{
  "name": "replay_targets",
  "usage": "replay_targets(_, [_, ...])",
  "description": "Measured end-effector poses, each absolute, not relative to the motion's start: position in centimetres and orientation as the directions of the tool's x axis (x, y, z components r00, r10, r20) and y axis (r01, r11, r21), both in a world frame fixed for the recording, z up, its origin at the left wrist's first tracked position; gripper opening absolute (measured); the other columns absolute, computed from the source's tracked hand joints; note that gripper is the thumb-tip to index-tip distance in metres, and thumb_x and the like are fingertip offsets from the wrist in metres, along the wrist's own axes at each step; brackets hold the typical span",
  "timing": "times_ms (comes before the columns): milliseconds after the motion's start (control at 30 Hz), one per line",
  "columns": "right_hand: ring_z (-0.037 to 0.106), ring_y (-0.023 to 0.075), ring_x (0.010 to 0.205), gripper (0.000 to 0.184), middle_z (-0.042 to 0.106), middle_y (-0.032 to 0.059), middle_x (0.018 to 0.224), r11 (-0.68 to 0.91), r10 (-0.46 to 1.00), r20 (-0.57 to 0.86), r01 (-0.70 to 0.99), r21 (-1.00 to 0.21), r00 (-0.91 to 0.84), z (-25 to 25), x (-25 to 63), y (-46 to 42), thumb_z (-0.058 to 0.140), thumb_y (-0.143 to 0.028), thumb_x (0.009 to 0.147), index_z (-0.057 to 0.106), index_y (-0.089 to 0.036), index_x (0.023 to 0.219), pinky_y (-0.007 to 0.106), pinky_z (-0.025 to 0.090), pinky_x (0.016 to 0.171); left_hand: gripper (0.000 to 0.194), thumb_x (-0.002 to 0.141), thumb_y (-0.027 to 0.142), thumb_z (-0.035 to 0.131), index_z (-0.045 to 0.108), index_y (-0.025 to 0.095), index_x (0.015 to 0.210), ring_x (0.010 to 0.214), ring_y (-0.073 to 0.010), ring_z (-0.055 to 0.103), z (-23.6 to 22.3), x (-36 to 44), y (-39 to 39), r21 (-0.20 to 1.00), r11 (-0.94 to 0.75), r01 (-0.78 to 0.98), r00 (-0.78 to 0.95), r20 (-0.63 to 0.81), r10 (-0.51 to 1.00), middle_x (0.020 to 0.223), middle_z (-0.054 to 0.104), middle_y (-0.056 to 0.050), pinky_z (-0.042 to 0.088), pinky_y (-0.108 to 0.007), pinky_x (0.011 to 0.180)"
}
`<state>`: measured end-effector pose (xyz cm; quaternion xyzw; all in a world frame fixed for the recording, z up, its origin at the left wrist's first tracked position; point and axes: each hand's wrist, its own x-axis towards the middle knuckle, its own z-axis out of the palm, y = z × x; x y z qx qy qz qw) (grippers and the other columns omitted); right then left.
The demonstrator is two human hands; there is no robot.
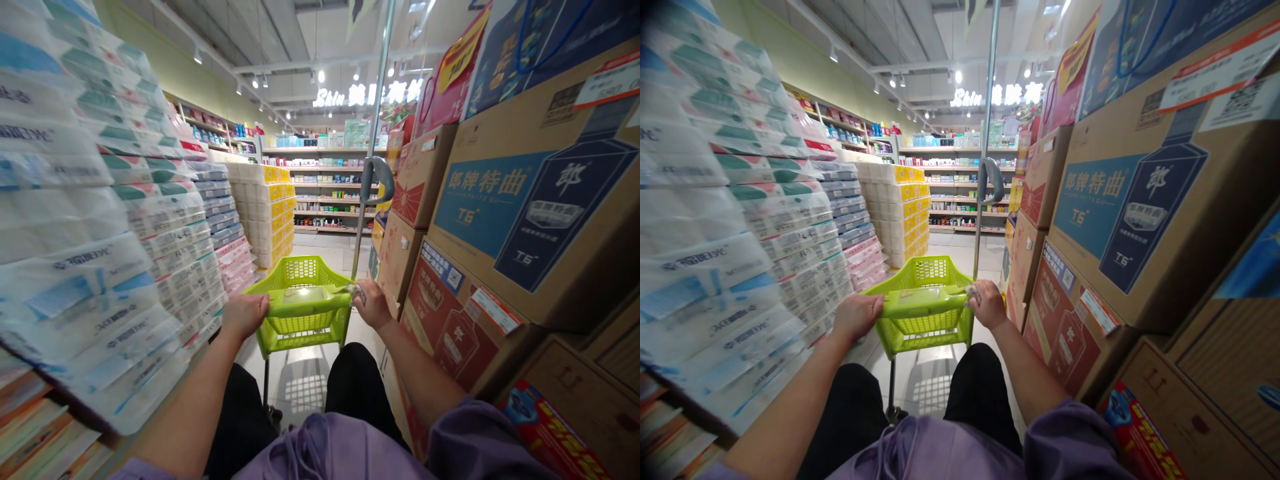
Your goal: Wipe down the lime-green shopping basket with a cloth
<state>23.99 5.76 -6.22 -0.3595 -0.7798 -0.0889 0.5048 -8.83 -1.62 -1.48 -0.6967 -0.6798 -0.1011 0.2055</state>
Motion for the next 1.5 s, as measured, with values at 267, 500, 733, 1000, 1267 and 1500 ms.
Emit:
replay_targets(267, [0.05,0.0221,0.083,0.01,0.056,0.0045,0.077,0.634,0.585,0.806,0.672,-0.384,-0.091,-5.3,22.9,5.9,0.042,-0.017,0.074,0.051,-0.023,0.071,0.034,0.044,0.077,0.057,0.093,0.04,0.019,0.069,0.02,0.076,0.08,-0.024,0.067,-1.4,-8.7,-1.2,-0.127,0.028,0.992,0.027,0.416,0.909,0.085,0.073,-0.009,0.045,-0.033,0.07])
replay_targets(500, [0.049,0.0222,0.083,0.009,0.057,0.0048,0.08,0.639,0.583,0.806,0.671,-0.376,-0.104,-5.5,19.9,4.3,0.047,-0.017,0.074,0.055,-0.022,0.076,0.034,0.042,0.079,0.037,0.091,0.032,0.032,0.059,0.019,0.112,0.104,-0.0245,0.06,-1.5,-10.6,0.1,0.012,0.034,0.999,-0.034,0.6,0.799,0.114,0.065,-0.009,0.043,-0.038,0.089])
replay_targets(733, [0.053,0.0218,0.092,0.02,0.062,0.0064,0.091,0.788,0.521,0.813,0.512,-0.342,-0.259,-5.3,16.8,2.7,0.049,-0.015,0.073,0.06,-0.02,0.089,0.035,0.042,0.087,0.037,0.096,0.036,0.03,0.062,0.023,0.109,0.102,-0.0206,0.058,-1.6,-2.3,-0.4,-0.013,-0.39,0.921,0.317,0.607,0.729,0.106,0.069,-0.006,0.038,-0.038,0.094])
replay_targets(1000, [0.054,0.0211,0.096,0.025,0.068,0.0017,0.087,0.738,0.617,0.759,0.488,-0.467,-0.208,-5.0,16.6,3.6,0.045,-0.016,0.073,0.067,-0.024,0.082,0.036,0.039,0.091,0.041,0.098,0.032,0.026,0.062,0.021,0.082,0.089,-0.0193,0.058,-1.9,-0.7,-1.3,-0.037,-0.315,0.948,0.281,0.558,0.781,0.086,0.07,-0.004,0.03,-0.041,0.097])
replay_targets(1267, [0.055,0.021,0.091,0.029,0.069,0.0032,0.088,0.649,0.713,0.696,0.45,-0.613,-0.081,-5.1,16.1,3.4,0.042,-0.012,0.071,0.067,-0.023,0.082,0.034,0.044,0.085,0.039,0.098,0.03,0.026,0.059,0.021,0.081,0.088,-0.0198,0.056,-2.1,-1.0,-2.0,-0.052,-0.284,0.957,0.261,0.574,0.776,0.084,0.069,-0.004,0.029,-0.041,0.093])
replay_targets(1500, [0.052,0.022,0.093,0.025,0.063,0.0052,0.091,0.779,0.54,0.797,0.519,-0.353,-0.27,-4.2,13.2,0.1,0.048,-0.011,0.069,0.062,-0.021,0.086,0.036,0.042,0.09,0.038,0.097,0.027,0.026,0.06,0.02,0.082,0.091,-0.0207,0.057,-2.6,-0.8,-2.5,-0.025,-0.283,0.959,0.241,0.596,0.766,0.083,0.068,-0.006,0.03,-0.041,0.092])
